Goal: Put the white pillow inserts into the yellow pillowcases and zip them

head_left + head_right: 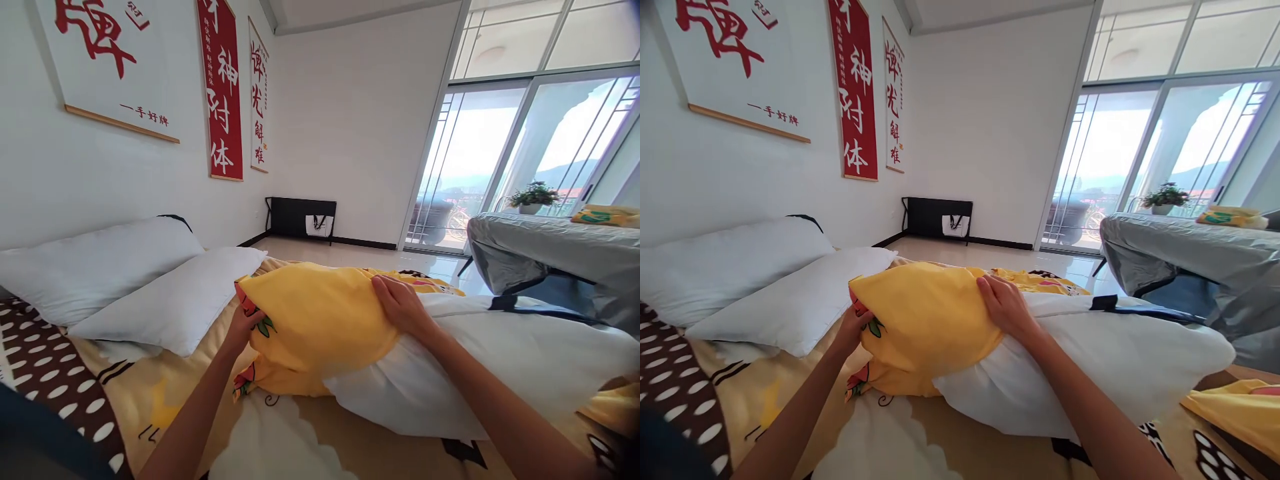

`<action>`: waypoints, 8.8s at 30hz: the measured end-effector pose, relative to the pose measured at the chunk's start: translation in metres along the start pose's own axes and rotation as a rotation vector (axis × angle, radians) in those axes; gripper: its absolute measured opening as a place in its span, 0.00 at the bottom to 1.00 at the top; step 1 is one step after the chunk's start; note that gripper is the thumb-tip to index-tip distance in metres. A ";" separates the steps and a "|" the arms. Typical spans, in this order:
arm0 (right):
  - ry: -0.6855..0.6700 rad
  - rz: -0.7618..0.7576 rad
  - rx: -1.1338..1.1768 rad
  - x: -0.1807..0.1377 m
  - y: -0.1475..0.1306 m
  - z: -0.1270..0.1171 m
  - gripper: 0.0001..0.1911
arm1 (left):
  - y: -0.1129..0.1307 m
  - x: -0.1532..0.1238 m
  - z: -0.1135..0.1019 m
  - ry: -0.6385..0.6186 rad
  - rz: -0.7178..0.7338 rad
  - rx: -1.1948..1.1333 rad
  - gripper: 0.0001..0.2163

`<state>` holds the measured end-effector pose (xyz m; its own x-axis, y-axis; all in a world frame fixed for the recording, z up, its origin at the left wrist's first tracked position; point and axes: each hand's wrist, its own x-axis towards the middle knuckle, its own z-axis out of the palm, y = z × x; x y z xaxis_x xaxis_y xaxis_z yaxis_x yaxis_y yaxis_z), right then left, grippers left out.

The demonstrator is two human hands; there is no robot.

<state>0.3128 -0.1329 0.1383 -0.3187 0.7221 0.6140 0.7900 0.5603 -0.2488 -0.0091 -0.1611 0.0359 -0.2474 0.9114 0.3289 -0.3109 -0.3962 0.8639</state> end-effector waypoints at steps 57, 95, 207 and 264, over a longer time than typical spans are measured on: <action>0.408 -0.649 0.027 -0.032 -0.080 0.051 0.16 | 0.060 0.023 0.021 -0.478 -0.072 -0.084 0.14; 0.375 -0.600 -0.081 0.002 0.000 0.073 0.11 | 0.020 -0.003 0.047 -0.089 0.303 0.325 0.03; -0.155 -0.090 0.075 0.069 -0.019 -0.071 0.30 | 0.121 -0.014 0.023 -0.002 0.402 0.348 0.10; 0.132 -0.179 -0.606 0.049 0.074 -0.087 0.10 | 0.090 -0.005 -0.025 0.488 0.373 0.307 0.16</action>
<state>0.4011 -0.0918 0.2156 -0.4360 0.5612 0.7035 0.8988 0.3109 0.3090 -0.0591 -0.2036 0.1025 -0.6950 0.5370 0.4781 0.1321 -0.5583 0.8191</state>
